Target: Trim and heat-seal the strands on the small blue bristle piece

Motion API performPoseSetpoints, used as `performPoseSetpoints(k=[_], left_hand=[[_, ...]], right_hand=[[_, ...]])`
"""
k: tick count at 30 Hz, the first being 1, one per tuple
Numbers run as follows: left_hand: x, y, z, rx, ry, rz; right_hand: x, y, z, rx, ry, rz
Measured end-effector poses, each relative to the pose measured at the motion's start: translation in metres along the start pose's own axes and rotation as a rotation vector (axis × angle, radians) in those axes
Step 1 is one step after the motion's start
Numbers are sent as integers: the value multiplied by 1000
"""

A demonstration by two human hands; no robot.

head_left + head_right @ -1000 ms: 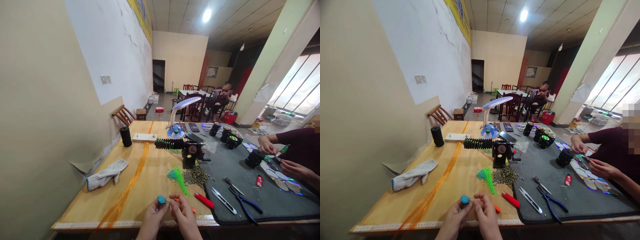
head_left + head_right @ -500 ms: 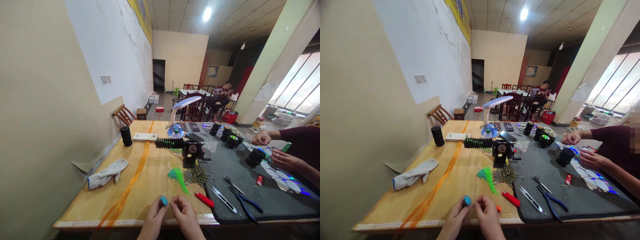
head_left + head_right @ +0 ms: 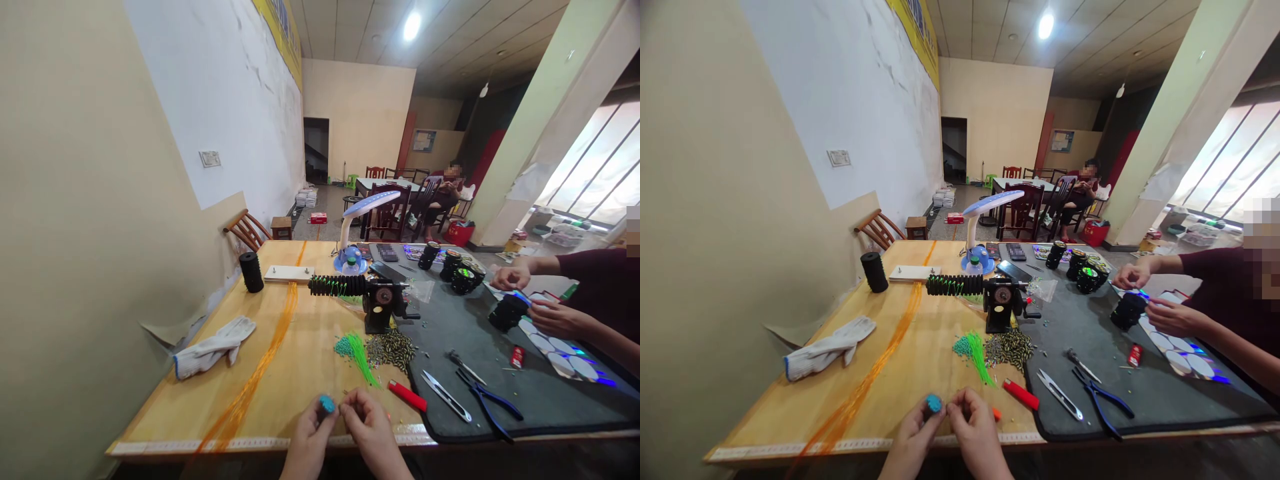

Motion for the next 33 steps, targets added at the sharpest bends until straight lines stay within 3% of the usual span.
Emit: performPoseSetpoints(k=[5,14,23,29,33], left_hand=[[-4,-8,-8,-35,4,71],[-2,-4,3,-58,-4,43],[-12,-15,4,175,-100,130],[-22,-2,5,573,-213,62],[-30,2,3,627,-216,81]], right_hand=[[4,4,5,-127,79,-16],[0,3,7,-113,43,6],[2,19,-7,128,41,-177],[5,27,5,163,5,-150],[9,23,8,258,-53,-107]])
Point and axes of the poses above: each hand's wrist, its own x-axis away from the middle knuckle, its own y-axis out of the palm, z = x × y, the point moved 8 cm from there along -x, towards the middle knuckle, and after that the axes turned 13 degrees about -y, right-handed, at the moved point
